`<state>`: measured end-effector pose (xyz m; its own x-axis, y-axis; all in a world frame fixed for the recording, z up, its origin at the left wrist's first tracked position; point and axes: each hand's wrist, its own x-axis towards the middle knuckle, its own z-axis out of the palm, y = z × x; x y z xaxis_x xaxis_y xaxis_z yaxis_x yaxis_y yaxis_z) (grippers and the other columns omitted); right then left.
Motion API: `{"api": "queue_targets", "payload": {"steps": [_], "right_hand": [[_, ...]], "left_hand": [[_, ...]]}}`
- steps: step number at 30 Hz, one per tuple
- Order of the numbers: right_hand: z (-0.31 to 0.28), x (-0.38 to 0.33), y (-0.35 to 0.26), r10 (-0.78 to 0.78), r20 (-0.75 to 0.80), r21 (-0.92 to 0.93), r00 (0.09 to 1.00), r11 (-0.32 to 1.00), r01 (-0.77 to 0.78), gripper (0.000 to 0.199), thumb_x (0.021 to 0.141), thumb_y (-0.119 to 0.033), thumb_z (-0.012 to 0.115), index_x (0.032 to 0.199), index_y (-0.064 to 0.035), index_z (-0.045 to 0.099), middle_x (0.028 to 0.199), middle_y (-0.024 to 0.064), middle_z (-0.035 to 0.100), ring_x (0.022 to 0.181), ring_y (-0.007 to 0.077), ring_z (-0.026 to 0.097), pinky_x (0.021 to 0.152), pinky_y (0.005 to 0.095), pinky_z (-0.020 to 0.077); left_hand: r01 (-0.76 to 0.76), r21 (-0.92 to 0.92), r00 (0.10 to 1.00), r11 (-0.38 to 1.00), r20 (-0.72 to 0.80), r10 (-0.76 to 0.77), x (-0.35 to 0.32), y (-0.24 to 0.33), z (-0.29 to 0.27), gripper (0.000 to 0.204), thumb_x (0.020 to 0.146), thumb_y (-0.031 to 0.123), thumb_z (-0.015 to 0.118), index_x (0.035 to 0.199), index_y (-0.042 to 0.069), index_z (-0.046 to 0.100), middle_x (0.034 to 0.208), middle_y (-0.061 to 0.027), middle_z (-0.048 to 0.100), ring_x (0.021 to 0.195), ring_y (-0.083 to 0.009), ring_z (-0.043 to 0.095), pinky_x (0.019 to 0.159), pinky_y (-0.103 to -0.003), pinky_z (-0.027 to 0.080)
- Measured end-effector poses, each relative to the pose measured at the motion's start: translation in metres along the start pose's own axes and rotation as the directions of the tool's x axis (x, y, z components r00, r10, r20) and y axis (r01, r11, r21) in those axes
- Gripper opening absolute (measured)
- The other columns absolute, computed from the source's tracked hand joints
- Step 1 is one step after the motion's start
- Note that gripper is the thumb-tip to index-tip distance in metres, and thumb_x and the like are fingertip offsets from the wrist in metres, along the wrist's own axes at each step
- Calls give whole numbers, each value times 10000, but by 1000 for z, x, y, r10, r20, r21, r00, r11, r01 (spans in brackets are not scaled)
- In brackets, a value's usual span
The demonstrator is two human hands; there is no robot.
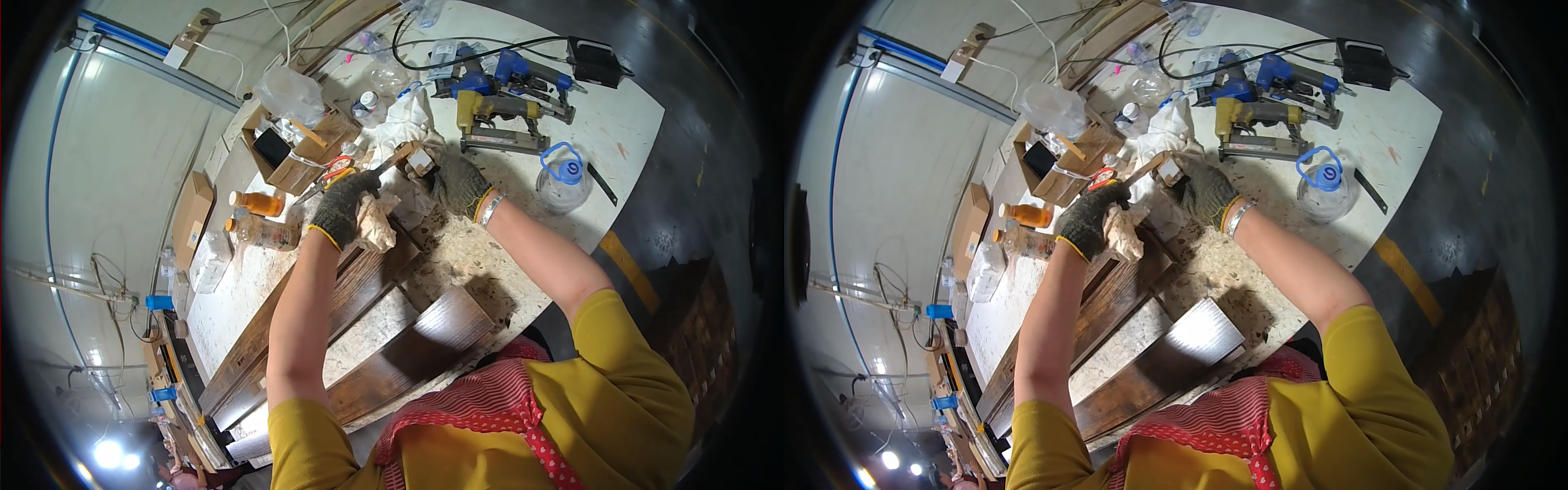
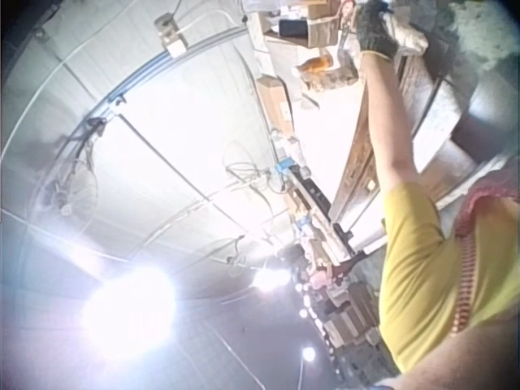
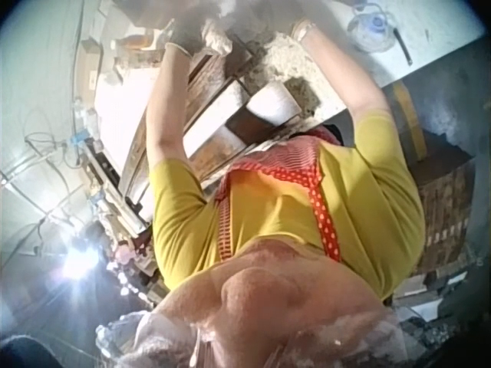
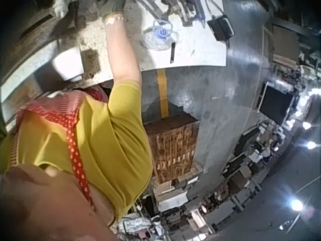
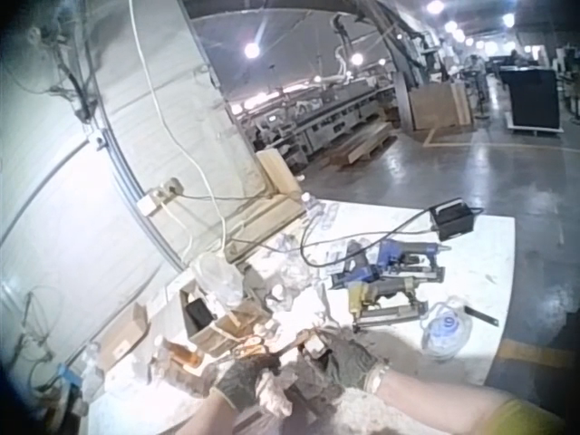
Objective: The person wipes long wooden planks using a small cloth, moving the cloth along the length and edges of each plank.
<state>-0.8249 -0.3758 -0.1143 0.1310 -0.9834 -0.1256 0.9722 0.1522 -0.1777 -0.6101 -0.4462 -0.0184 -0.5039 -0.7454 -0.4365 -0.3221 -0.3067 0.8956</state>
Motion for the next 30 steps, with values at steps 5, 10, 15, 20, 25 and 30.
{"api": "queue_targets", "payload": {"steps": [5, 10, 15, 20, 25, 30], "right_hand": [[11, -7, -3, 58, -57, -132, 997, 989, -65, 209, 1008, -187, 498, 1134, -40, 578, 994, 66, 644, 849, 144, 659, 697, 267, 588], [10, -13, -8, -31, -8, -321, 999, 947, 26, 266, 1028, -178, 449, 1232, -30, 535, 1062, 115, 630, 841, 167, 668, 676, 265, 594], [18, -24, -9, 20, 5, -84, 1000, 996, -19, 300, 1026, -215, 464, 1270, -50, 524, 1078, 159, 634, 854, 206, 679, 687, 270, 607], [5, -19, -6, 94, 48, 65, 994, 993, -97, 295, 1029, -286, 460, 1234, -102, 564, 996, 135, 664, 832, 210, 688, 641, 296, 618], [3, -20, -3, 74, -103, -35, 992, 996, -78, 253, 1015, -268, 496, 1183, -102, 587, 987, 93, 668, 815, 191, 683, 643, 301, 619], [19, -29, 0, 105, -91, 1, 990, 994, -105, 212, 998, -238, 536, 1148, -103, 598, 943, 58, 664, 777, 155, 669, 657, 324, 616]], "left_hand": [[-183, -12, 978, 983, -105, 181, 2, -14, -2, 113, 870, 124, 643, 911, 21, 665, 833, -69, 635, 728, -149, 584, 642, -279, 482], [118, -319, 993, 941, 46, -108, 3, -21, -11, 277, 848, 87, 637, 1117, 24, 647, 945, -85, 653, 902, -207, 618, 792, -317, 499], [-449, 750, 844, 485, 178, 506, -17, -8, -6, 169, 828, 52, 627, 995, 45, 656, 890, -87, 639, 857, -217, 604, 794, -337, 480], [-200, 211, 963, 957, -138, 232, -18, -10, 16, 85, 853, 106, 591, 900, 44, 626, 892, -47, 639, 857, -187, 586, 777, -313, 467], [-120, -102, 977, 988, -191, 99, -8, -8, 22, 106, 869, 146, 598, 869, 44, 625, 820, -52, 617, 772, -168, 571, 703, -306, 458], [-289, 212, 924, 934, -194, 330, 0, -34, 15, 120, 890, 165, 591, 863, 54, 629, 826, -33, 607, 766, -153, 563, 700, -286, 455]]}}
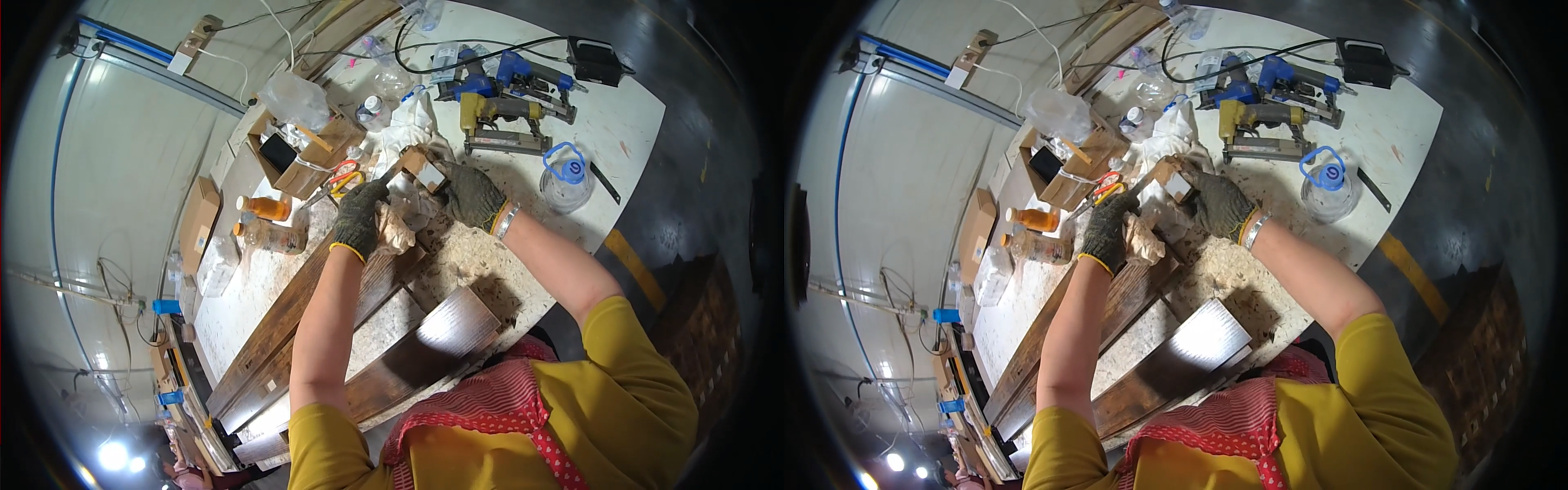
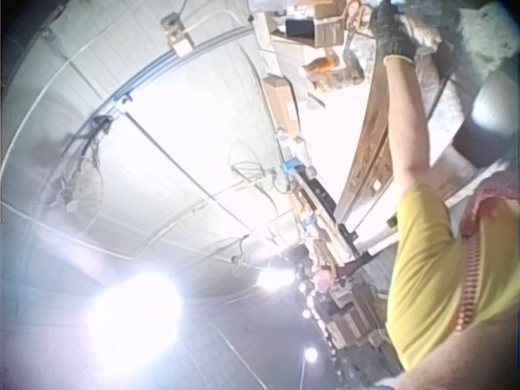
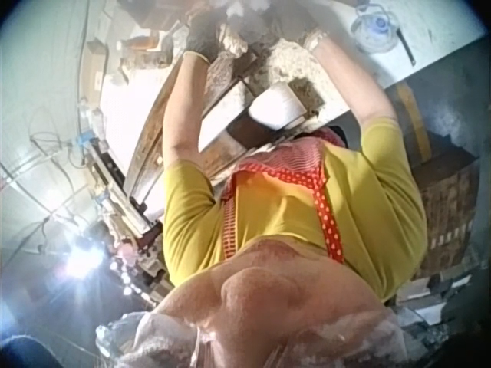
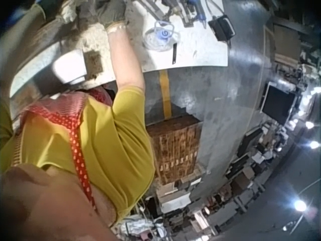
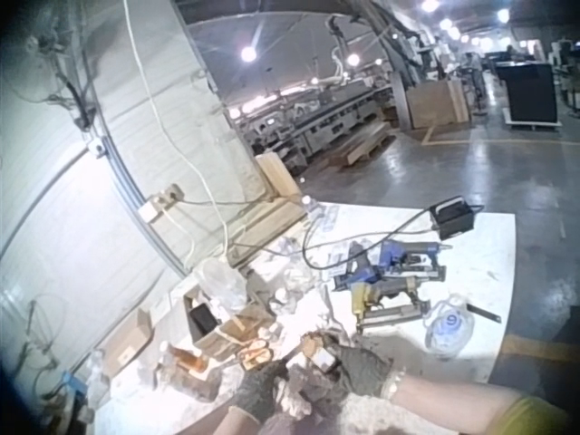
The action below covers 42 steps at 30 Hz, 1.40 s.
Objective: The person wipes long wooden planks using a small cloth, moving the cloth along the length and edges of each plank.
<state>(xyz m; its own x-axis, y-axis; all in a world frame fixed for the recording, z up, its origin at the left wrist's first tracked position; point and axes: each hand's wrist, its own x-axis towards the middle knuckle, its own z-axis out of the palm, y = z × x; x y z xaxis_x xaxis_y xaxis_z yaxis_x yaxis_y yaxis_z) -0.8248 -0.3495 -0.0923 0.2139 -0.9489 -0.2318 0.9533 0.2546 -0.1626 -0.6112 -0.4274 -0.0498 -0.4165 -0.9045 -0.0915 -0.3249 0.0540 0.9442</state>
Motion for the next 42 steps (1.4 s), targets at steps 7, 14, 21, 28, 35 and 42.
{"api": "queue_targets", "payload": {"steps": [7, 14, 21, 28, 35, 42], "right_hand": [[-24, 7, -1, -67, -26, -44, 997, 997, 66, 199, 989, -209, 552, 1166, -126, 586, 946, 23, 663, 773, 157, 662, 621, 291, 586], [4, -1, -2, 11, 0, -53, 1000, 999, -11, 190, 1012, -219, 507, 1156, -119, 580, 976, 25, 667, 814, 142, 667, 648, 270, 588], [3, 12, 3, -198, -13, -78, 980, 978, 196, 164, 1001, -194, 521, 1125, -119, 598, 956, 25, 661, 814, 123, 661, 669, 249, 580], [-9, 21, -5, 7, 75, 47, 997, 999, -10, 134, 994, -166, 505, 1033, -107, 619, 930, 32, 653, 770, 129, 648, 652, 229, 567], [3, 13, -5, -15, 80, -33, 997, 999, 17, 153, 990, -184, 521, 1087, -94, 598, 924, 41, 658, 797, 139, 667, 665, 257, 576], [-12, 14, -20, -154, -46, -234, 987, 962, 140, 205, 971, -250, 572, 1104, -98, 609, 913, 42, 659, 794, 158, 671, 628, 275, 569]], "left_hand": [[-4, 119, 996, 993, 84, -6, -14, 30, 14, 91, 863, 89, 567, 886, 49, 645, 866, -57, 634, 801, -180, 582, 734, -309, 460], [-222, 390, 972, 894, 17, 234, -16, 40, 10, 116, 875, 138, 591, 829, 43, 639, 805, -51, 642, 764, -156, 583, 689, -309, 460], [86, 2, 991, 996, -105, -85, -22, 38, 25, 138, 876, 157, 598, 833, 35, 648, 781, -39, 616, 739, -145, 562, 684, -286, 442], [-83, -16, 992, 996, -98, 81, -17, 25, 22, 151, 886, 156, 596, 863, 17, 650, 796, -41, 622, 759, -144, 568, 696, -287, 451], [9, 179, 987, 984, -159, 20, -11, 20, 27, 194, 908, 204, 605, 918, 27, 683, 780, -32, 624, 716, -120, 555, 675, -275, 447], [-133, 805, 947, 578, -69, 314, -5, 61, 12, 275, 883, 332, 602, 892, 78, 708, 865, -208, 673, 818, -390, 644, 720, -464, 501]]}}
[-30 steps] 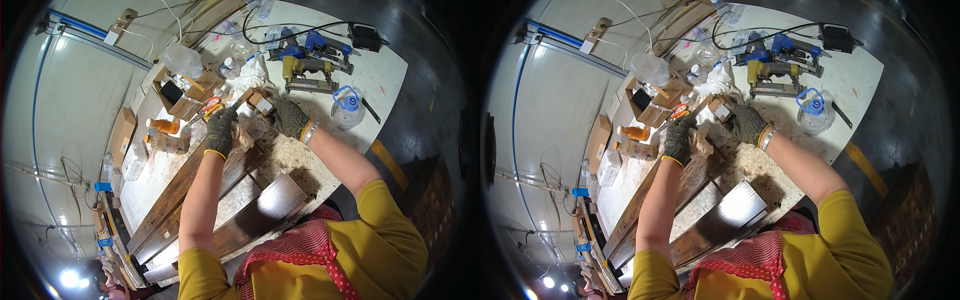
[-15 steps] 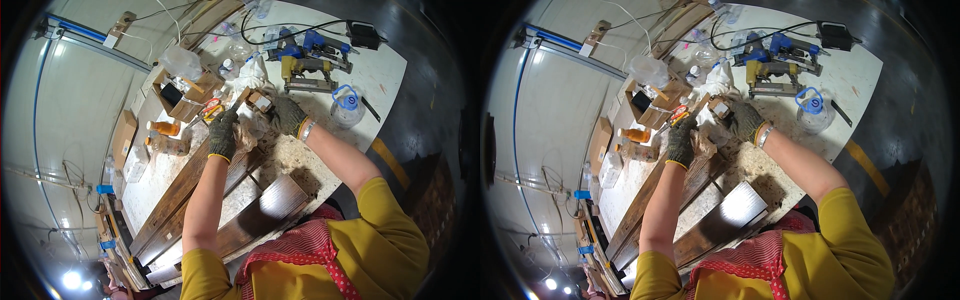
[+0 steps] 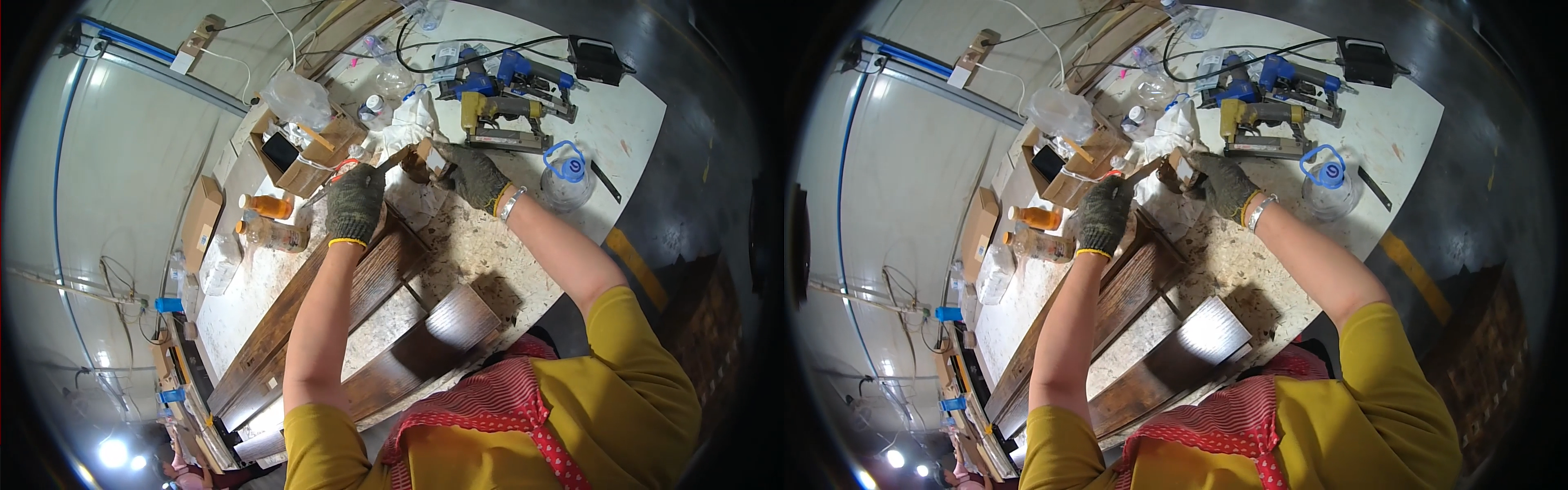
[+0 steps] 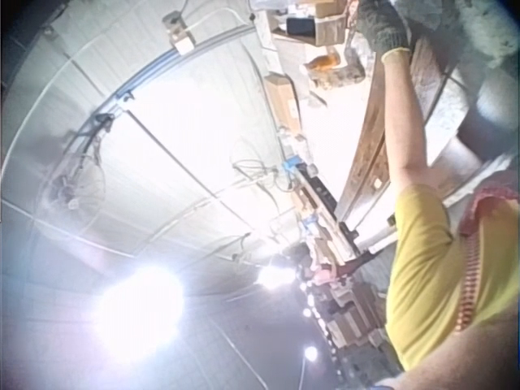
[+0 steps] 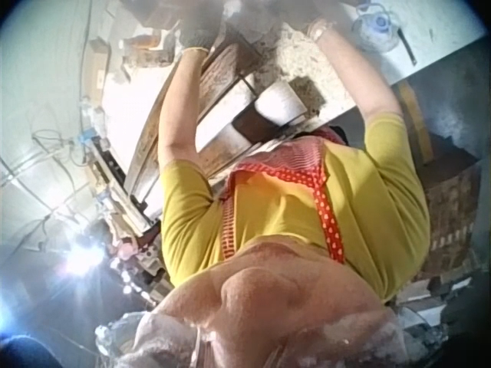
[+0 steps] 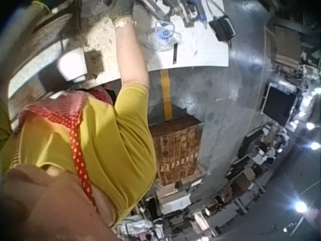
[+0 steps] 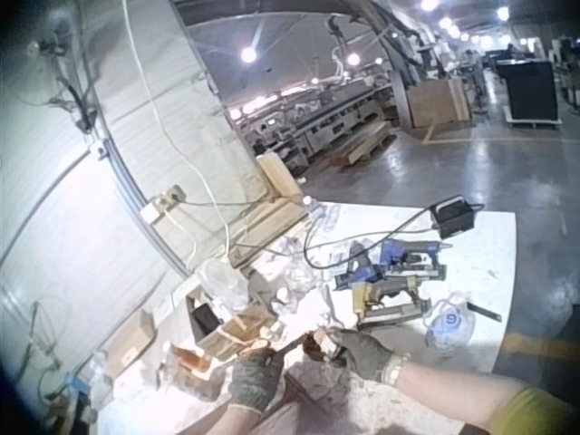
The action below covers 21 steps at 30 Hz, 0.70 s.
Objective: The person wipes long wooden planks using a small cloth, moving the cloth along the length and edges of each plank.
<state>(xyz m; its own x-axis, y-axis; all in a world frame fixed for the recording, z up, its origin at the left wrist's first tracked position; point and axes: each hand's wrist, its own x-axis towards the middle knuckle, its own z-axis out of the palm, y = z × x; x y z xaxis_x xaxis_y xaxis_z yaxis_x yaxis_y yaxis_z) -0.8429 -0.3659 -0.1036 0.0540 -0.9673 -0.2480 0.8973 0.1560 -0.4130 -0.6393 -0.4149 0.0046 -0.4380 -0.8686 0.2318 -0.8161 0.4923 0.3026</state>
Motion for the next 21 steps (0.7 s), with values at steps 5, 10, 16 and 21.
{"api": "queue_targets", "payload": {"steps": [5, 10, 16, 21], "right_hand": [[32, 3, -12, -408, 137, -866, 903, 394, 309, 312, 960, -353, 586, 1049, -61, 644, 978, 113, 670, 865, 275, 652, 770, 350, 534], [35, 9, -3, -448, 568, -822, 691, -258, 509, 322, 945, -289, 567, 1139, -41, 638, 1085, 180, 645, 1019, 340, 599, 929, 386, 467], [29, 3, 0, -342, 476, -870, 810, -319, 376, 361, 950, -328, 530, 1166, -57, 632, 1186, 180, 611, 1053, 363, 590, 976, 417, 441], [16, -9, -18, -76, 222, -750, 972, 624, 220, 307, 963, -315, 578, 1114, -50, 619, 982, 93, 674, 859, 229, 665, 736, 340, 561]], "left_hand": [[-53, 143, 990, 988, 136, 33, 2, 16, -6, 245, 900, 305, 554, 884, 87, 664, 886, -192, 658, 880, -403, 632, 756, -489, 492], [-78, 118, 991, 990, 114, 65, 4, 16, -2, 238, 895, 298, 561, 887, 89, 674, 878, -197, 656, 860, -406, 630, 745, -490, 489], [17, 60, 994, 998, 108, -24, 16, 0, 10, 251, 888, 307, 583, 902, 78, 684, 903, -205, 666, 891, -404, 635, 766, -479, 493], [42, 75, 988, 996, 143, -52, 25, -6, 8, 254, 885, 301, 585, 941, 79, 695, 929, -204, 677, 906, -403, 637, 785, -474, 493]]}}
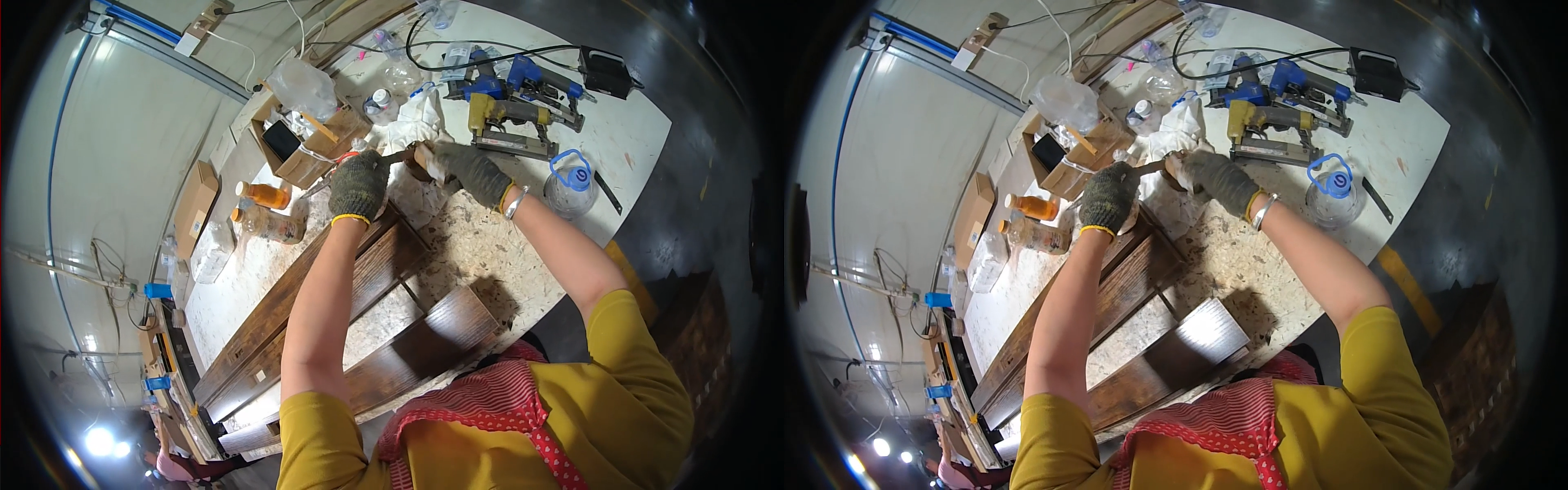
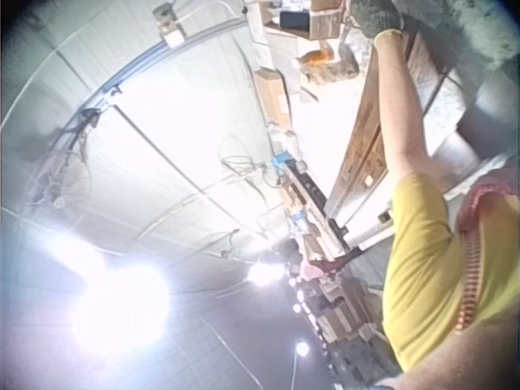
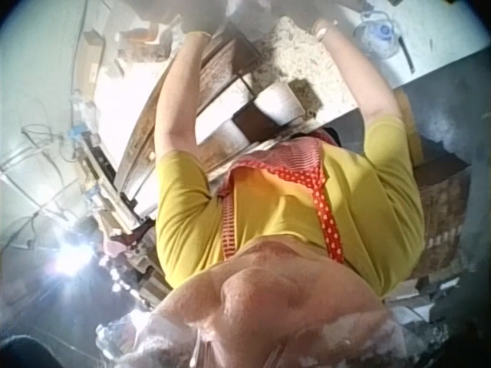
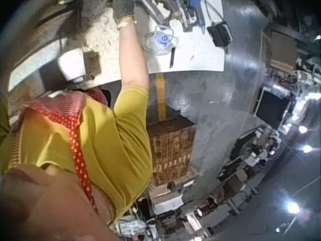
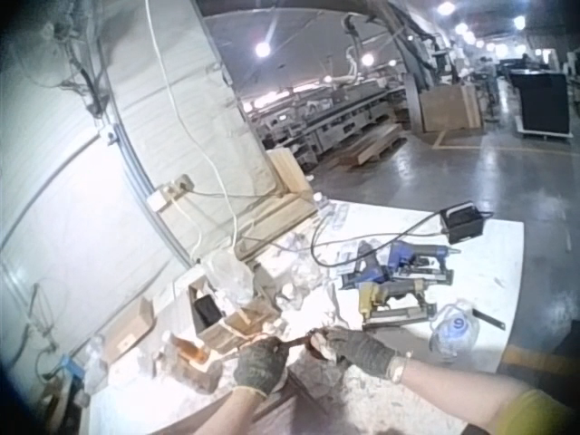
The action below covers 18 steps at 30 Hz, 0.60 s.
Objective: The person wipes long wooden planks using a small cloth, moving the cloth along the length and edges of each plank.
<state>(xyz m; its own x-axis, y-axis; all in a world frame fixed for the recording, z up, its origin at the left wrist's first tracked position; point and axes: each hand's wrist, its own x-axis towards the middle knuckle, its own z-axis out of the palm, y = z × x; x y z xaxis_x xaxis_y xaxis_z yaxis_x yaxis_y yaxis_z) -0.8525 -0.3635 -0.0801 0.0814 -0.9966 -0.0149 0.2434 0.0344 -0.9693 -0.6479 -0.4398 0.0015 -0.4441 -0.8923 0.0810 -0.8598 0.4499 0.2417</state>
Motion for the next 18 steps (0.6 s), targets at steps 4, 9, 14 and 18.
{"api": "queue_targets", "payload": {"steps": [4, 9, 14, 18], "right_hand": [[-9, -1, 12, 191, 6, 628, 982, 763, -152, 250, 965, -263, 603, 1110, -60, 613, 910, 51, 672, 763, 182, 670, 680, 295, 576], [-5, -28, 10, -552, 104, -395, 827, 741, 544, 331, 969, -196, 586, 1273, -64, 573, 1170, 56, 645, 977, 163, 651, 806, 306, 575], [-11, -108, -37, 191, 92, -206, 977, 964, -169, 502, 913, -213, 668, 1346, -14, 511, 1059, 65, 636, 884, 113, 616, 783, 272, 544], [-16, -152, -20, 138, 254, -720, 957, 688, 92, 506, 928, -317, 618, 1348, -51, 521, 1241, 132, 597, 1125, 270, 598, 998, 366, 455]], "left_hand": [[-48, 71, 994, 996, 99, 41, 5, 5, 9, 285, 892, 340, 580, 956, 91, 704, 932, -193, 684, 895, -383, 650, 789, -471, 501], [-85, -41, 984, 996, -162, 77, -10, -14, 13, 292, 905, 361, 596, 1045, 125, 695, 1025, -174, 689, 961, -372, 648, 865, -443, 501], [-219, -101, 966, 970, 114, 230, -108, -11, -57, 208, 882, 244, 608, 1016, 106, 685, 930, -155, 674, 864, -359, 637, 755, -434, 506], [-113, -66, 943, 991, 308, 128, -226, -59, -69, 191, 884, 201, 637, 1017, 75, 693, 968, -170, 686, 897, -346, 658, 754, -418, 515]]}}
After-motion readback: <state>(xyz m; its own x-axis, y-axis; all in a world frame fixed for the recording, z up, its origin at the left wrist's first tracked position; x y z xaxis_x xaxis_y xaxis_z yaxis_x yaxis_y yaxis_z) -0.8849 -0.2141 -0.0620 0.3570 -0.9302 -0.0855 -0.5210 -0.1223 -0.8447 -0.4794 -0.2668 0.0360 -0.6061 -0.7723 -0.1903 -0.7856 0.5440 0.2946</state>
